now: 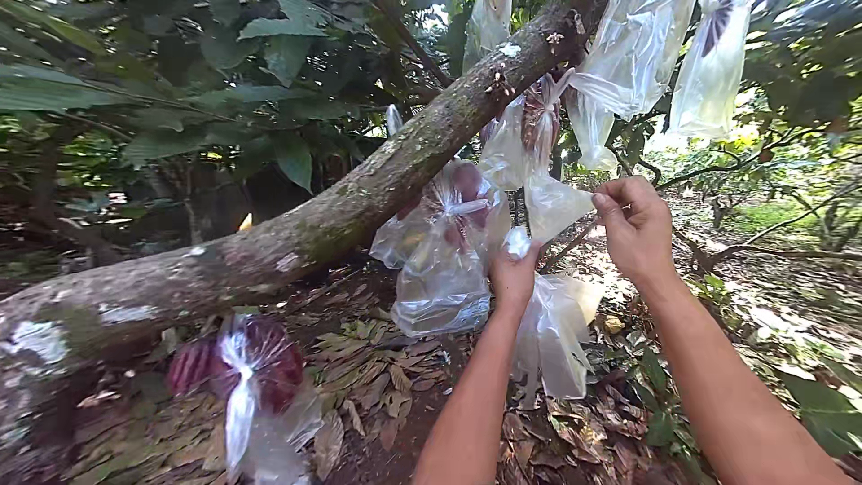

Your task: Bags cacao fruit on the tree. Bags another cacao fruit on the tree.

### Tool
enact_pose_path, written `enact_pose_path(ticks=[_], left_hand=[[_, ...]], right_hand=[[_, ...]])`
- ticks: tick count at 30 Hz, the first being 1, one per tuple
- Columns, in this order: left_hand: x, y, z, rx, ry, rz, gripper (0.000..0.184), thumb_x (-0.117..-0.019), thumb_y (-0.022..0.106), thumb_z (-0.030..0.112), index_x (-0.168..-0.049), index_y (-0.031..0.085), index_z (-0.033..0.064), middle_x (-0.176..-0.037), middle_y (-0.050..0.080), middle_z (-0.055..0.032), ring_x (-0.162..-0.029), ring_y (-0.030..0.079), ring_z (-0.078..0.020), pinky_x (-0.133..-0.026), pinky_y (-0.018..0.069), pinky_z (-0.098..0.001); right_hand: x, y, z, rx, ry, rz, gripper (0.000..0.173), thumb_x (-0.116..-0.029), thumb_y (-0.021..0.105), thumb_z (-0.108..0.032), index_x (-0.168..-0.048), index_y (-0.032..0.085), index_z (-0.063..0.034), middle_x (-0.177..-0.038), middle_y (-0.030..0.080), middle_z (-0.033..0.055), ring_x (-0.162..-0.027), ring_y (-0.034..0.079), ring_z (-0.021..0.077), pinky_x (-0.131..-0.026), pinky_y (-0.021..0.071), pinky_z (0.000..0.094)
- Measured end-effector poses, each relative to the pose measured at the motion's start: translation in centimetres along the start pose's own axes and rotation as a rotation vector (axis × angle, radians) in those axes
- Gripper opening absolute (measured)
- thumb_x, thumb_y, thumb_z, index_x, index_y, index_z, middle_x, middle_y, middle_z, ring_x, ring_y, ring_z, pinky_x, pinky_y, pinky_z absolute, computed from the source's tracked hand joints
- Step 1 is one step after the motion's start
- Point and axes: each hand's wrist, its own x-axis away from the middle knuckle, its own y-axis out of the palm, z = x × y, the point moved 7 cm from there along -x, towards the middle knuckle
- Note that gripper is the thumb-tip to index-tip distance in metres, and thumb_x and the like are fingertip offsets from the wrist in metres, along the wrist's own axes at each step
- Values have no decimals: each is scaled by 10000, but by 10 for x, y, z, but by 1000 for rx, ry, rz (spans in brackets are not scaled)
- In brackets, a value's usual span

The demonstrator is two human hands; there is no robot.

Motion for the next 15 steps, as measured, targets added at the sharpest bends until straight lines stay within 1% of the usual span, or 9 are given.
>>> enact_pose_path(ticks=[1,2,3,4,7,9,11,12,15], left_hand=[[-2,-1,-5,-4,-45,51,336,-952,736,263,-1129,674,-16,-950,694,-134,-863,655,-195,-811,540,-437],[-5,-1,-11,31,-117,93,393,-976,700,289,-1190,646,-36,-1023,685,-178,-933,652,-247,-858,532,-483],[-7,0,-16,95,-210,131,421,-997,658,312,-1230,616,-35,-1054,663,-184,-951,631,-262,-861,522,-492],[-8,2,-21,168,-300,167,395,-1015,621,327,-1218,609,-12,-1009,635,-146,-895,600,-235,-811,514,-457],[-6,14,-36,423,-490,99,316,-1065,512,397,-1084,609,97,-845,553,-10,-727,533,-115,-687,492,-310],[-3,22,-41,652,-544,-96,444,-1087,353,518,-976,569,147,-716,519,35,-592,513,-60,-565,478,-221],[-4,28,-34,887,-524,-232,530,-1079,224,580,-844,492,188,-614,479,68,-492,490,-17,-468,438,-156],[-3,26,-29,921,-485,-230,521,-1092,216,543,-863,517,185,-631,505,64,-511,506,-16,-485,447,-151],[1,14,-22,807,-377,-123,387,-1133,263,301,-1045,593,120,-763,598,18,-647,578,-42,-601,507,-188]], right_hand=[[3,-1,-6,19,-52,-13,181,-1040,551,-152,-1052,666,-13,-1057,573,125,-863,603,181,-716,537,328],[7,1,-10,32,-107,-53,164,-1021,570,-132,-1035,677,-8,-1089,569,142,-906,608,207,-745,555,355],[13,6,-11,36,-151,-102,150,-996,591,-109,-1014,693,0,-1093,572,159,-934,611,235,-771,560,390],[19,11,-8,40,-172,-151,133,-973,614,-94,-992,709,-2,-1071,583,158,-928,617,240,-775,567,405],[35,22,17,-7,-100,-249,131,-990,598,-91,-999,699,-9,-897,632,88,-742,635,158,-667,579,353],[41,23,31,-54,-35,-276,137,-1009,558,-112,-1011,670,-33,-779,642,38,-596,599,97,-564,548,298],[41,22,35,-5,-34,-284,135,-1004,562,-104,-1014,676,-32,-758,641,37,-581,591,107,-557,538,321],[40,21,35,36,-51,-276,128,-999,575,-96,-1000,683,-28,-758,639,45,-593,591,124,-566,534,346],[35,26,38,103,-78,-265,110,-978,597,-80,-969,693,-27,-781,649,65,-649,615,170,-605,539,412]])
